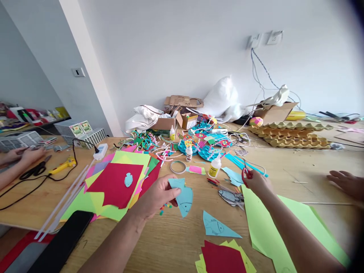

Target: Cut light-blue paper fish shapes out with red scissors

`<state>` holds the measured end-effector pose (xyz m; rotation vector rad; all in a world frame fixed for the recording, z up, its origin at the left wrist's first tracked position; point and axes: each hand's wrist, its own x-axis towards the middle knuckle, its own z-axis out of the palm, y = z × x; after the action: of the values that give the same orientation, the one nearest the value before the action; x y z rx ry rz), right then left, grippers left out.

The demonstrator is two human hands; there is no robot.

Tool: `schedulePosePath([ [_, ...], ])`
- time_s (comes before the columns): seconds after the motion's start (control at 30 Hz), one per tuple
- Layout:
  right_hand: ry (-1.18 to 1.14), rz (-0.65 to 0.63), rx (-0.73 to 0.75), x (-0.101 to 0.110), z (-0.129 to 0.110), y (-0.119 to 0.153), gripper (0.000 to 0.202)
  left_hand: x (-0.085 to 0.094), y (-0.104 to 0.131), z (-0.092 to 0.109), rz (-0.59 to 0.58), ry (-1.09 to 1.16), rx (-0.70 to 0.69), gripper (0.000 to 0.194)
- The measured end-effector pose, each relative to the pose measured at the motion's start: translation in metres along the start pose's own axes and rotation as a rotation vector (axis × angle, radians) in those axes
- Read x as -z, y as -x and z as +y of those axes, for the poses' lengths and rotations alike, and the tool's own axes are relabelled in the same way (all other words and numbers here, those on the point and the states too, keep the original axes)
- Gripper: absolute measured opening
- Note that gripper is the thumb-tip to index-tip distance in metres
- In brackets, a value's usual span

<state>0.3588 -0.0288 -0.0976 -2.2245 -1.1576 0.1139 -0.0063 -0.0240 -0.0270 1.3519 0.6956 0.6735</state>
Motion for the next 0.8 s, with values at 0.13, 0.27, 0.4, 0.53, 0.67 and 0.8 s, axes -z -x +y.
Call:
schedulePosePath([
  [0.13, 0.034, -0.001, -0.056, 0.02, -0.015, 0.016, 0.01, 0.0, -0.007, -0.002, 0.033, -0.017, -0.034, 0.02],
  [0.27, -0.096, -0.027, 0.031, 0.046, -0.055, 0.054, 0.017, -0.002, -0.011, -0.002, 0.016, -0.026, -0.036, 0.02],
  [0.4, -0.646, -0.407, 0.198, 0.056, -0.112, 0.096, 0.025, -0.009, -0.011, 0.006, 0.03, -0.081, -0.008, 0.024],
  [0.53, -0.775, -0.553, 0.245, 0.052, -0.155, 0.121, 0.021, -0.013, -0.01, 0.015, 0.016, -0.084, -0.038, 0.027],
  [0.67, -0.809, -0.589, 0.281, 0.045, -0.167, 0.125, 0.023, -0.011, -0.011, 0.02, -0.03, -0.114, -0.053, 0.029],
  [0.8, -0.926, -0.449, 0.21, 0.043, -0.165, 0.122, 0.026, -0.009, -0.007, 0.024, 0.105, -0.061, -0.182, 0.033],
])
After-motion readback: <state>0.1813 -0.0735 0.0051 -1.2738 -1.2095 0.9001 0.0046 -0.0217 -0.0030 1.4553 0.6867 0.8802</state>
